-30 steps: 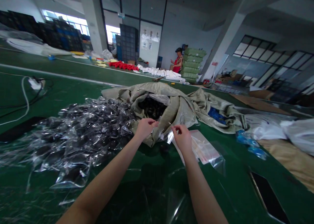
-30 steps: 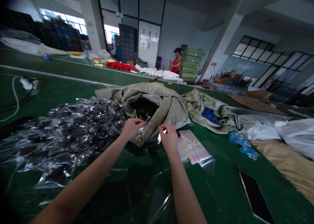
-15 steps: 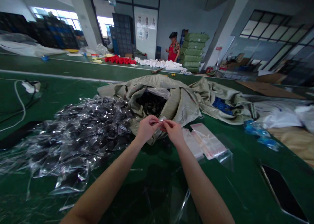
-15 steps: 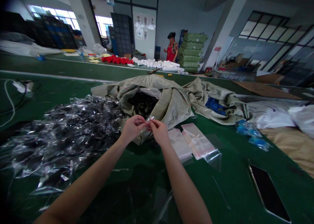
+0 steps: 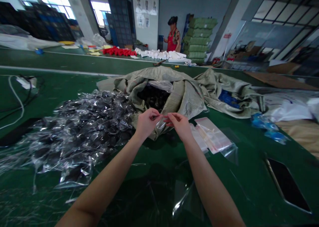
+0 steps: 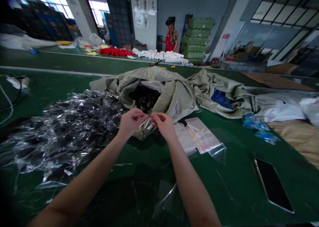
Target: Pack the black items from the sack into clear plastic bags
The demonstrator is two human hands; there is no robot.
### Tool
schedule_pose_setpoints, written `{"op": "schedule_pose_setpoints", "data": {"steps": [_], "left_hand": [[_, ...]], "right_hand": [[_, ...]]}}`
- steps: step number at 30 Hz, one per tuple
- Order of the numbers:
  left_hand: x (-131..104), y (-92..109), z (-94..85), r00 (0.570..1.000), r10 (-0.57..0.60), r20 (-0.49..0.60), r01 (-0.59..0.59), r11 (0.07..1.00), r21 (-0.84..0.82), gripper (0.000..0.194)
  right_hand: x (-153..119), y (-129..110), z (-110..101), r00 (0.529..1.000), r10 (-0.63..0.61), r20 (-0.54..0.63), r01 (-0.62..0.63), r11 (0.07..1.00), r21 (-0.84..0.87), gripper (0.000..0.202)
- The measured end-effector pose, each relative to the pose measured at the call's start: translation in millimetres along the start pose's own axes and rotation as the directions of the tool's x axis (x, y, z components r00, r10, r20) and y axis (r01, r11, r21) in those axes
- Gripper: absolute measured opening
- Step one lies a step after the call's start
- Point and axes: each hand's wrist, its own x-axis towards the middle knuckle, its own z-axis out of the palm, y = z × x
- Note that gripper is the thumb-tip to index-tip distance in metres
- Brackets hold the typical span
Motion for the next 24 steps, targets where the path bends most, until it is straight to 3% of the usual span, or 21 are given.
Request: {"op": "schedule_pose_setpoints", "data": {"steps": [4,8,13,18,21,24], "left_hand": [[-4.6,8.0,-0.2,0.984,0.095,0.149,-0.112,0.987,0.112,0.020],[-4.1,10.2,-1.8,0.987,0.094,0.131,-0.114,0.982,0.150,0.027],[-4.9,6.7,1.1,0.986,0.090,0.143,-0.129,0.947,0.295,0.027],[-3.4,4.5,-2.6,0.983,0.106,0.147,-0.137,0.966,0.218,0.013],[-3.3,8.4,-5.9,0.983,0.122,0.137,-0.160,0.935,0.317,0.011],[-7.5,15.4,-3.7,0.971,0.196,0.135,-0.236,0.875,0.423,0.013]], "right_hand": [[-1.0,1.2,3.9,1.000,0.008,-0.015,-0.007,0.998,0.055,0.027],[0.1,4.0,3.0,0.998,0.034,-0.051,-0.027,0.991,0.128,0.022],[-5.0,-0.2,5.1,1.000,0.002,0.031,-0.003,1.000,0.014,0.026],[-6.2,-3.0,2.3,0.999,-0.040,-0.026,0.038,0.997,-0.060,0.024],[-9.4,-8.7,-0.8,0.988,-0.140,-0.069,0.114,0.951,-0.289,0.021],[-17.6,-17.4,0.8,0.940,-0.330,-0.086,0.196,0.729,-0.656,0.015]]}}
